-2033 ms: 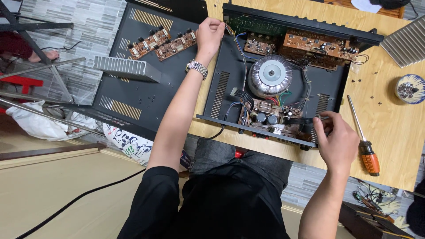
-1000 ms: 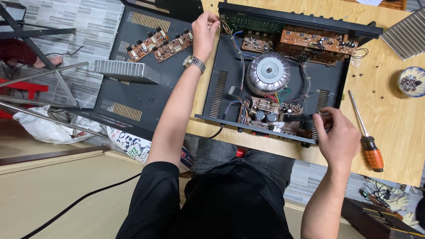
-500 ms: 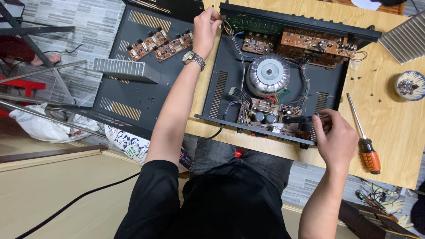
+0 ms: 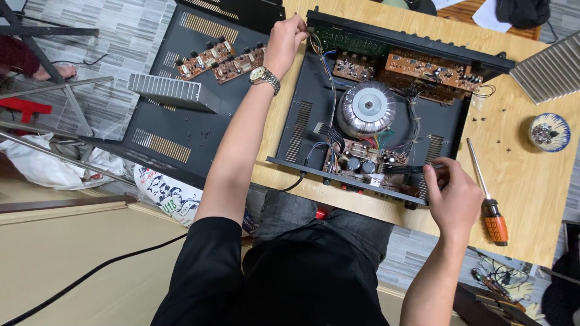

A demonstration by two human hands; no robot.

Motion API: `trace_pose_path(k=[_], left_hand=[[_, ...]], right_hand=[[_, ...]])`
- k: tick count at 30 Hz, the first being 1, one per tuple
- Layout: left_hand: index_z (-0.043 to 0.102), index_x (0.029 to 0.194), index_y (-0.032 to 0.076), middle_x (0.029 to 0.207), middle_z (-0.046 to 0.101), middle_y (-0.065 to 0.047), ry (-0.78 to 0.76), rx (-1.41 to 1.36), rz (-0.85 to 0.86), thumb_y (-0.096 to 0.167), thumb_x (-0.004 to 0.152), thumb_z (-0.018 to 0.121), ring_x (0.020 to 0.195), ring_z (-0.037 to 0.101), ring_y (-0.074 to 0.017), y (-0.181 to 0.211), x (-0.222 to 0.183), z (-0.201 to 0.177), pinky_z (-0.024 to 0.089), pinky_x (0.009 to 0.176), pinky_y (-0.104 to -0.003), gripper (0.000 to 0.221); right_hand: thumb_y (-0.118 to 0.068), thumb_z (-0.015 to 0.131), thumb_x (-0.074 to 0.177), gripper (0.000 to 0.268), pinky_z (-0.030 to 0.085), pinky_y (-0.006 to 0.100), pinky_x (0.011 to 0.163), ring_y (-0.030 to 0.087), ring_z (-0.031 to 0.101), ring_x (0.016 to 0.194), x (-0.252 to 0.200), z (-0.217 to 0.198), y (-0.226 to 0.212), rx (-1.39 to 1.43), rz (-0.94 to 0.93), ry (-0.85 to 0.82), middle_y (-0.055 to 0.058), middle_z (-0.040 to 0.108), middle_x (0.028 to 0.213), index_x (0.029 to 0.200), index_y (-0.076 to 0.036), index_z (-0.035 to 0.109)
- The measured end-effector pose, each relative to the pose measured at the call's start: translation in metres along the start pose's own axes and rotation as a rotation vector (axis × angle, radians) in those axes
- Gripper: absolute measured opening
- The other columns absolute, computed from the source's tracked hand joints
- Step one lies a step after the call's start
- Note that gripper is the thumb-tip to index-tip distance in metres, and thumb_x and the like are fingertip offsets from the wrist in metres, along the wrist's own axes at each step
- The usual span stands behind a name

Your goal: Repairing an electronic amplifier by removing screws and inspecting internal circuit boards

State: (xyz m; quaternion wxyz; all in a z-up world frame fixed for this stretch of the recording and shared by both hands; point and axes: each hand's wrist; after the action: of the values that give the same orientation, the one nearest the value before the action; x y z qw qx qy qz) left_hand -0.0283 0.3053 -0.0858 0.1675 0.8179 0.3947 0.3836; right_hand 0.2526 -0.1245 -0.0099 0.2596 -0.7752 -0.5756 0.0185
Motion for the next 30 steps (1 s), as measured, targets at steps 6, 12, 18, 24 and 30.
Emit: trace_pose_path(k=[6, 12, 18, 24, 30], left_hand=[[0.057, 0.086, 0.006, 0.082, 0.068, -0.010, -0.022, 0.043, 0.049, 0.004, 0.095, 0.068, 0.074, 0.068, -0.0246, 0.000, -0.004, -0.003, 0.049, 0.059, -0.034, 0.014], [0.062, 0.091, 0.004, 0.085, 0.070, -0.013, -0.032, 0.038, 0.034, 0.004, 0.096, 0.066, 0.075, 0.069, -0.0249, 0.001, -0.006, -0.005, 0.050, 0.059, -0.035, 0.006], [0.065, 0.088, 0.003, 0.083, 0.073, -0.012, -0.008, -0.036, -0.009, 0.005, 0.093, 0.069, 0.075, 0.070, -0.0245, 0.009, -0.003, -0.008, 0.052, 0.062, -0.035, 0.007], [0.057, 0.080, 0.006, 0.069, 0.066, -0.009, 0.036, -0.081, -0.057, -0.001, 0.090, 0.070, 0.065, 0.065, -0.0224, 0.012, -0.005, -0.004, 0.048, 0.060, -0.036, 0.018], [0.061, 0.080, 0.006, 0.067, 0.068, -0.006, -0.009, -0.065, -0.150, 0.000, 0.090, 0.072, 0.064, 0.068, -0.0187, 0.015, 0.001, -0.004, 0.054, 0.060, -0.032, 0.017]], right_hand=[[-0.026, 0.071, 0.110, 0.019, 0.049, 0.038, 0.076, 0.022, 0.070, 0.084, 0.000, 0.000, 0.001, -0.019, 0.012, -0.010, 0.004, 0.073, 0.088, 0.118, -0.010, 0.072], [-0.027, 0.071, 0.109, 0.018, 0.049, 0.038, 0.074, 0.022, 0.071, 0.086, -0.001, 0.001, 0.001, -0.036, 0.015, 0.004, 0.003, 0.074, 0.089, 0.118, -0.011, 0.072], [-0.030, 0.070, 0.108, 0.022, 0.049, 0.037, 0.074, 0.021, 0.070, 0.083, 0.000, 0.002, 0.000, -0.029, 0.051, -0.014, 0.003, 0.074, 0.087, 0.118, -0.011, 0.073], [-0.033, 0.067, 0.107, 0.023, 0.049, 0.038, 0.071, 0.021, 0.071, 0.082, 0.003, -0.002, -0.008, -0.024, 0.063, -0.030, 0.002, 0.074, 0.086, 0.116, -0.013, 0.072], [-0.035, 0.067, 0.107, 0.026, 0.049, 0.037, 0.070, 0.019, 0.068, 0.078, 0.003, -0.003, -0.008, -0.027, 0.052, -0.034, 0.002, 0.074, 0.086, 0.117, -0.012, 0.072]])
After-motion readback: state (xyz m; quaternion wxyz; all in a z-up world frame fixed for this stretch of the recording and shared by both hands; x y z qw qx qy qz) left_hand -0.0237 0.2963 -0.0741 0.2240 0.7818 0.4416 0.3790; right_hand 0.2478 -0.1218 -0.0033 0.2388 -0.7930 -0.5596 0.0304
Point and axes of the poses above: each hand's wrist, its own x-axis towards the middle knuckle, its own z-axis out of the palm, y = z × x
